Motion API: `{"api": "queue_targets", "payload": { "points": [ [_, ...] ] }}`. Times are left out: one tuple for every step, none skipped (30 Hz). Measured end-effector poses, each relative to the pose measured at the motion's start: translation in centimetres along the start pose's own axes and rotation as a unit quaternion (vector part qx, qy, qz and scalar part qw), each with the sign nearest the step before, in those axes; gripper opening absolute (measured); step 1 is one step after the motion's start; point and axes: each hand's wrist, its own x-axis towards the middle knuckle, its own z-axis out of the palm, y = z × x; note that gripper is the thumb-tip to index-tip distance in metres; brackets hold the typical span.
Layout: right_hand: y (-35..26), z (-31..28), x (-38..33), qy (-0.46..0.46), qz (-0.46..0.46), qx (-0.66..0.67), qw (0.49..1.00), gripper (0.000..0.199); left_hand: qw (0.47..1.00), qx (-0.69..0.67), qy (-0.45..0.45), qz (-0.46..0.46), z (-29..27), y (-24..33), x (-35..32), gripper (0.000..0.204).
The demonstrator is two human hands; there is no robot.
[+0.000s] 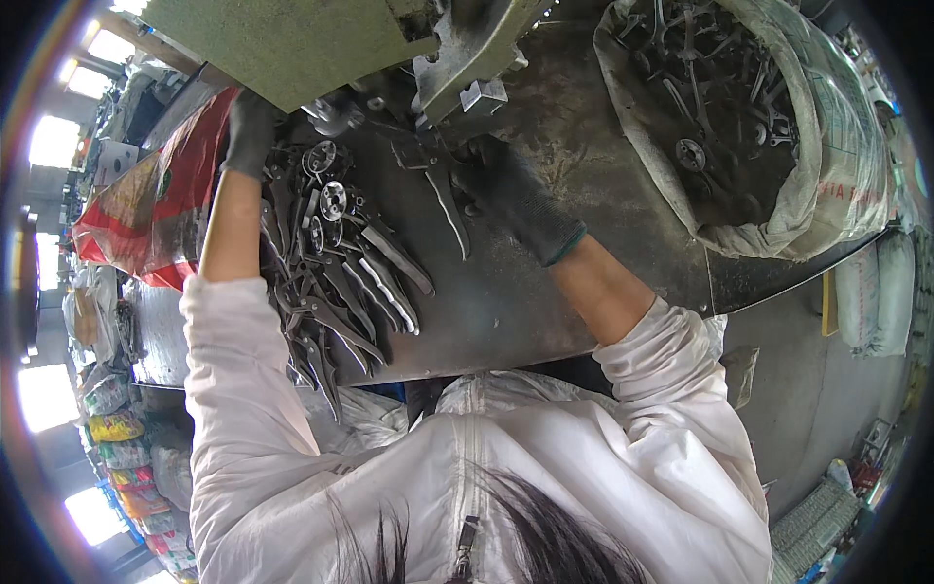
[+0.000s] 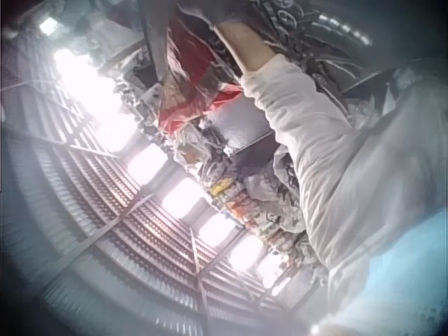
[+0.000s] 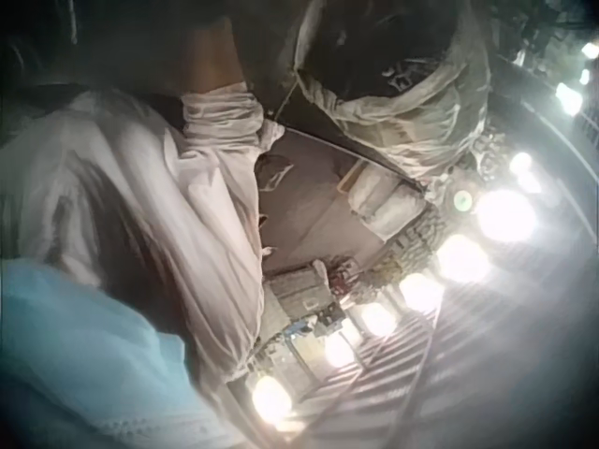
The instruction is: The person assembles small metal hardware components by hand using a workbench press or riveting machine.
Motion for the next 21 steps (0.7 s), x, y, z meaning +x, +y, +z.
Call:
{"api": "queue_targets", "payload": {
  "points": [
    [0.5, -1.0, 0.0, 0.001, -0.015, -0.02, 1.0, 0.02, 0.955, -0.283, 0.054, -0.075, 0.9, 5.1, -1.2, 0.028],
    [0.7, -1.0, -0.3, -0.013, -0.035, -0.037, 0.999, 0.023, 0.985, -0.139, 0.095, -0.038, -0.3, 10.2, -3.0, 0.028],
    [0.8, -0.3, -0.3, -0.024, -0.039, -0.033, 0.998, 0.023, 0.99, 0.017, 0.14, 0.0, -2.4, 14.3, -5.4, 0.029],
    [1.0, 0.0, -0.2, -0.03, -0.067, -0.004, 0.997, 0.024, 0.981, -0.127, 0.143, -0.023, -2.9, 16.5, -7.4, 0.033],
    [1.2, 0.0, -0.3, -0.028, -0.091, 0.025, 0.995, 0.025, 0.951, -0.274, 0.136, -0.047, -2.8, 17.8, -9.0, 0.038],
    [1.2, 0.3, -0.5, -0.023, -0.089, 0.027, 0.995, 0.025, 0.972, -0.195, 0.123, -0.04, -3.2, 18.2, -10.9, 0.039],
    [1.0, 0.4, -0.8, -0.02, -0.077, 0.036, 0.996, 0.024, 0.986, -0.122, 0.105, -0.032, -3.1, 18.4, -12.7, 0.039],
    [1.0, 0.1, -1.1, -0.008, -0.06, 0.045, 0.997, 0.024, 0.995, -0.045, 0.071, -0.049, -1.6, 21.1, -14.7, 0.039],
    [1.0, -0.1, -1.4, 0.014, -0.054, 0.042, 0.998, 0.024, 0.997, 0.03, 0.036, -0.062, 0.1, 24.2, -16.7, 0.038],
    [0.8, 0.5, -1.5, 0.007, -0.051, 0.058, 0.997, 0.022, 0.993, -0.025, -0.042, -0.105, 0.7, 25.7, -18.4, 0.039],
    [0.7, 1.1, -1.7, -0.002, -0.049, 0.074, 0.996, 0.021, 0.979, -0.079, -0.118, -0.147, 1.5, 26.5, -19.5, 0.04],
    [0.3, 1.9, -2.0, 0.008, -0.046, 0.071, 0.996, 0.021, 0.978, -0.087, -0.125, -0.144, 3.2, 26.4, -20.2, 0.04],
    [-0.6, 2.4, -2.9, 0.023, -0.06, 0.08, 0.995, 0.021, 0.972, -0.112, -0.163, -0.127, 5.3, 26.3, -21.0, 0.039],
    [-1.0, 2.2, -3.5, 0.035, -0.076, 0.091, 0.992, 0.021, 0.964, -0.134, -0.2, -0.111, 7.3, 27.0, -21.6, 0.037],
    [0.2, 0.9, -3.0, 0.042, -0.075, 0.087, 0.992, 0.021, 0.962, -0.147, -0.213, -0.085, 9.9, 28.1, -21.4, 0.036],
    [2.1, -1.5, -2.0, 0.017, -0.277, -0.138, 0.951, 0.023, 0.975, -0.086, -0.204, -0.022, 11.7, 27.4, -20.7, 0.034],
    [3.3, -3.2, -1.6, -0.021, -0.451, -0.35, 0.821, 0.025, 0.981, -0.019, -0.188, 0.036, 13.1, 25.4, -20.8, 0.031],
    [1.4, -4.6, -3.1, 0.033, -0.268, -0.399, 0.876, 0.025, 0.978, 0.046, -0.195, 0.053, 11.9, 19.6, -21.7, 0.03],
    [-0.8, -7.8, -4.6, 0.091, -0.3, -0.383, 0.869, 0.024, 0.97, 0.107, -0.204, 0.075, 10.1, 14.8, -21.8, 0.028],
    [-1.4, -13.0, -5.6, 0.161, -0.322, -0.371, 0.856, 0.024, 0.961, 0.218, -0.167, -0.003, 9.9, 14.7, -21.4, 0.03],
    [1.7, -19.7, -5.0, 0.307, -0.334, -0.532, 0.715, 0.024, 0.962, 0.213, -0.171, 0.005, 9.9, 15.7, -20.3, 0.03]
  ]
}}
